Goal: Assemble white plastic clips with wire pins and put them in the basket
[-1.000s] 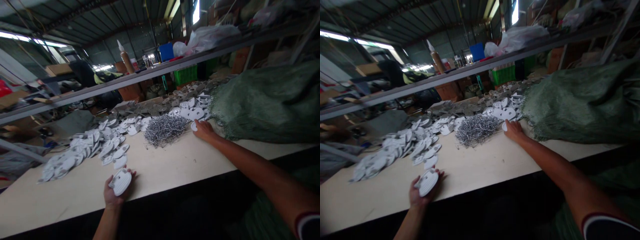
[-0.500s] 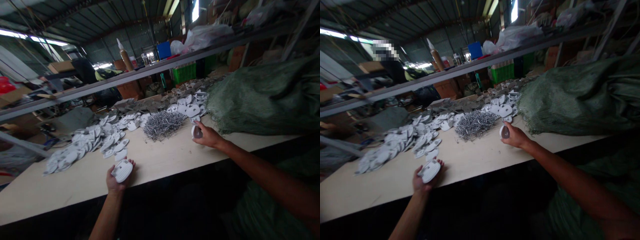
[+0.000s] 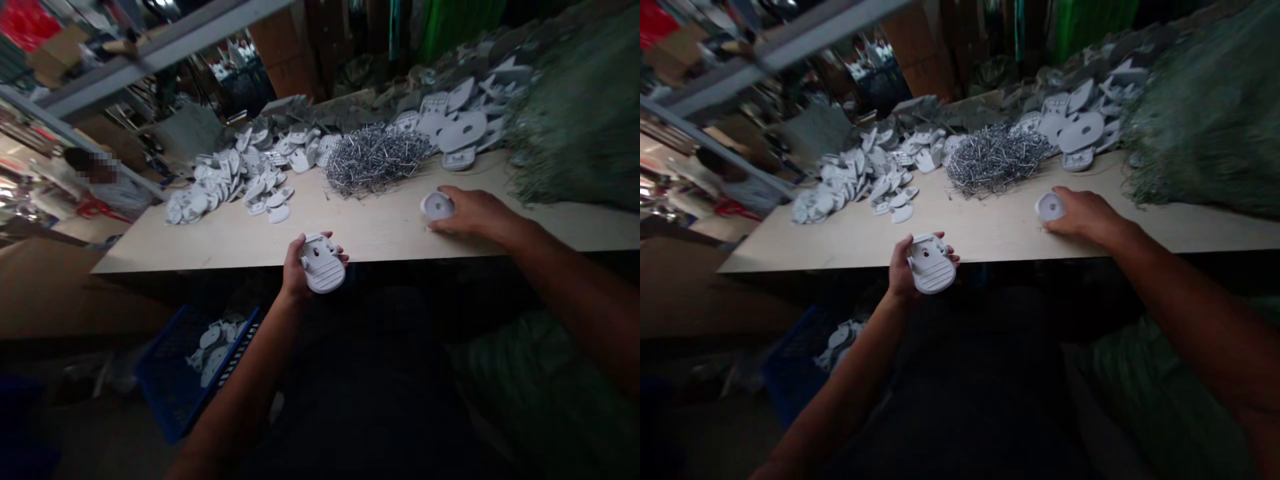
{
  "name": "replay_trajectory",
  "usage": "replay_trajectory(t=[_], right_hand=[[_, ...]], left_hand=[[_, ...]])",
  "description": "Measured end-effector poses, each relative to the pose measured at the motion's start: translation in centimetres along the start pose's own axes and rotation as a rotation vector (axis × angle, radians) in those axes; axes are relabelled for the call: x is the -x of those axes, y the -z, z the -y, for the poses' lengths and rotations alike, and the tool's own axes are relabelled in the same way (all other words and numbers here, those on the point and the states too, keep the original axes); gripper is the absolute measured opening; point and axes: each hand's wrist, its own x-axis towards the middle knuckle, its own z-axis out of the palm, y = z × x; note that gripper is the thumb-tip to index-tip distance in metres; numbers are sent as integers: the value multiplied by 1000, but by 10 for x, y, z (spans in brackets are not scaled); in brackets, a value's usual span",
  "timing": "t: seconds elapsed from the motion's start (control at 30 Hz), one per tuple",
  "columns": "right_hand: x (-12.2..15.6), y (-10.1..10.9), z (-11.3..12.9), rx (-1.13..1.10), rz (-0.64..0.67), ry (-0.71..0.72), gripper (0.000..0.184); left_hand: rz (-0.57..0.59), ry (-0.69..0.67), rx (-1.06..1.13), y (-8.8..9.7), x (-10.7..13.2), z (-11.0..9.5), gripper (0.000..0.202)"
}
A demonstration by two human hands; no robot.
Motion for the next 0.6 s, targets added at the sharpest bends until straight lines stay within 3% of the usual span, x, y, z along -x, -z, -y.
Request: replay_trajectory(t=[0.07, 0.17, 0.23, 0.37, 0.6], right_hand=[[13, 1, 15, -307, 86, 0, 99], [48, -5, 55, -974, 373, 34, 85], [73, -15, 85, -1182, 522, 138, 76], [99, -39, 126, -1246, 497, 268, 77], [101, -59, 144, -1247, 345, 273, 82]], left_hand=[[-14, -30, -41, -7, 2, 3, 60], [-25, -66, -97, -13, 3, 7, 64], [-14, -81, -125, -15, 1, 10, 67], [1, -135, -167, -13, -3, 15, 68], [-25, -181, -178, -4, -8, 14, 64]])
